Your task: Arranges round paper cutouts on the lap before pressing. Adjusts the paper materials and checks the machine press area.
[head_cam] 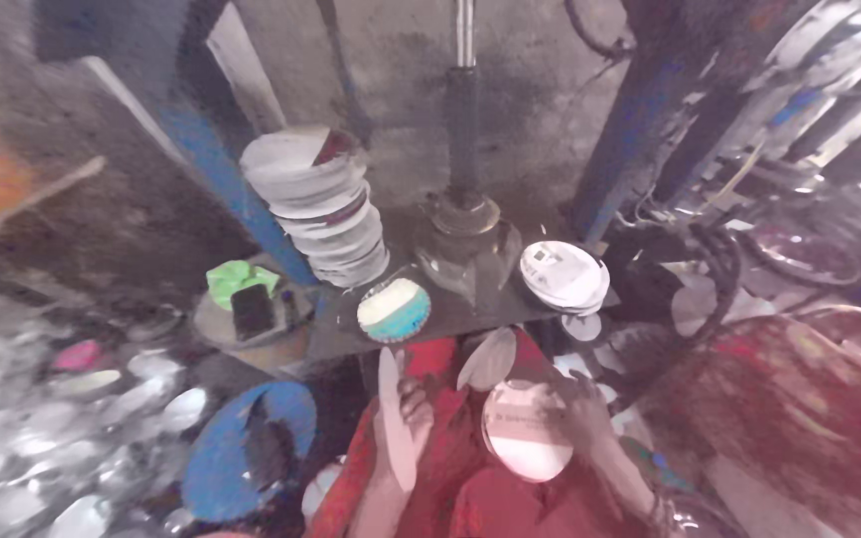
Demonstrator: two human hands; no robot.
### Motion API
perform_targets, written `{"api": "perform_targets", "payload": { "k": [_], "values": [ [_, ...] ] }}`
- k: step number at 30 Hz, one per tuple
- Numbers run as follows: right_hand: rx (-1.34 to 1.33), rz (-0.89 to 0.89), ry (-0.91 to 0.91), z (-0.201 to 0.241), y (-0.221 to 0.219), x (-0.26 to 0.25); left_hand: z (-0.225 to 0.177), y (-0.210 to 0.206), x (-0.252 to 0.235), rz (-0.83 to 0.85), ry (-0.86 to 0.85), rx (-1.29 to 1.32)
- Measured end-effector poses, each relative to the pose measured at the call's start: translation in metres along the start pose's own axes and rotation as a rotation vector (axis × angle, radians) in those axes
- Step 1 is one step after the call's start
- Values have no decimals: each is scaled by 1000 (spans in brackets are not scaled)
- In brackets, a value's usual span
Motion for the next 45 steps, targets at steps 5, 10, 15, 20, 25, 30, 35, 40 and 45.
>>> {"api": "perform_targets", "payload": {
  "k": [5,10,15,20,25,30,35,40,45],
  "values": [
    [-534,-107,225,6,25,5,13,34,-21,375,51,300],
    [-792,8,192,13,22,9,10,24,-13,460,-29,167],
    [-1188,203,-30,25,2,4,11,21,-11,481,5,238],
    [-774,-54,224,20,1,-9,10,21,-11,409,35,288],
    [95,181,-102,5,-8,-4,10,20,-10,393,40,227],
    [-325,-93,41,14,14,4,15,49,-27,337,6,107],
    [-1041,20,-149,24,10,-14,14,29,-18,456,32,247],
    [-560,25,-42,18,4,-15,8,20,-8,323,19,229],
    [57,-15,11,6,-7,7,12,22,-13,477,23,193]
  ]
}}
Point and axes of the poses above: each hand's wrist, its own x-axis away from the middle knuckle, its own y-axis out of the back of the hand, z = x × y, the point moved 4 cm from there along -x, towards the middle knuckle, and after that the axes turned 10 degrees about -y, right-handed, at the moved point
